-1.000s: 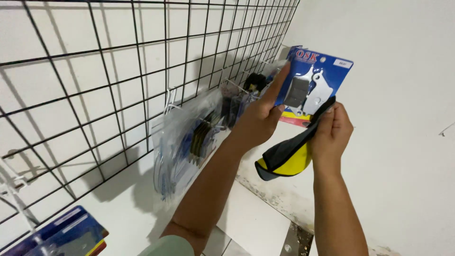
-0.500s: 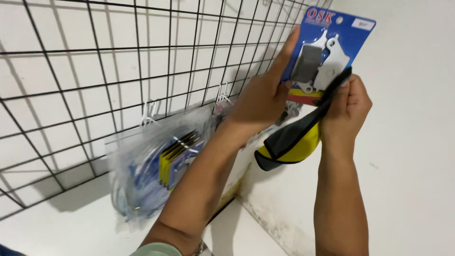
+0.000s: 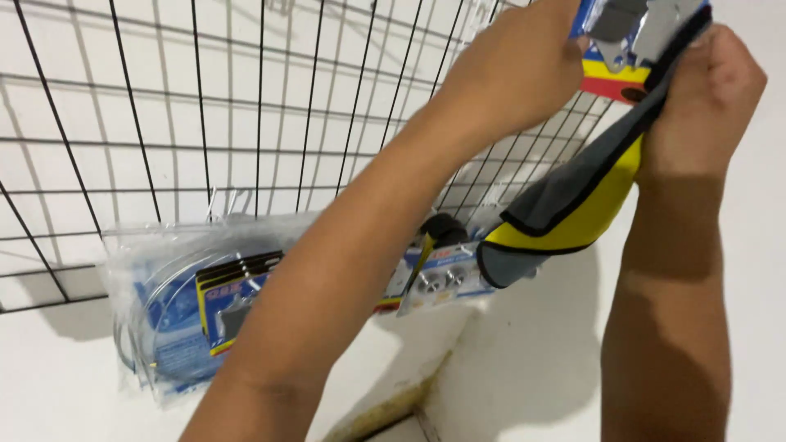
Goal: Clean a packaged automotive part with a cloth and hang it on a wire display rack.
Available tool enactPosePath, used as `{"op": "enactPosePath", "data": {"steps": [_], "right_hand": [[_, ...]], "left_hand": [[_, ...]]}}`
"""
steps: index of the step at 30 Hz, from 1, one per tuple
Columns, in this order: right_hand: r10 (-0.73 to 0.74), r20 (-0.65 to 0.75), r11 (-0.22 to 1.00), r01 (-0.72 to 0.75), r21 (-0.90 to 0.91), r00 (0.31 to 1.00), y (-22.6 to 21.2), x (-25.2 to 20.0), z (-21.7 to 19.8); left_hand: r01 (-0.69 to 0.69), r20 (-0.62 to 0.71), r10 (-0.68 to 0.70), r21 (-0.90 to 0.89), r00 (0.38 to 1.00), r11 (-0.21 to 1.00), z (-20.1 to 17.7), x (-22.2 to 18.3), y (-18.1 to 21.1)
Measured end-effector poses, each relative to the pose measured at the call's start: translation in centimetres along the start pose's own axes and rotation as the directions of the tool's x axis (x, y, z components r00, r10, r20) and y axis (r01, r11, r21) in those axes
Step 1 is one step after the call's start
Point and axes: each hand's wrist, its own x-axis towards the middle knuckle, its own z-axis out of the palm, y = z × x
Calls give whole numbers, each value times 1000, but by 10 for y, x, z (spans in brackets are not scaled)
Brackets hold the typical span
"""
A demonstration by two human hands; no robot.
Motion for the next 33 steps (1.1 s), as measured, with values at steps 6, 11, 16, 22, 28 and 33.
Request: {"op": "enactPosePath", "data": {"steps": [6,11,16,22,28,33], "right_hand": [[106,-86,989,-96,112,991,45,62,-1],[275,-97,952,-257,169,956,33,92,-2],[381,-154,924,-373,82,912,36,118,3],[350,-130,937,-347,43,928,46,147,4],[487,-115,873,-485,44,866,39,174,18],[394,-168,917,-398,6,904,57,178,25]], "left_hand": [[-76,103,76,-4,992,997,4,66,3],[-65,200,57,35,978,997,10,105,13],[-148,236,112,144,965,978,25,147,-1],[-7,305,-12,63,952,998,16,164,10],[-4,281,-22,92,959,996,7,183,15],[61,298,-69,36,952,998,5,188,21]]}}
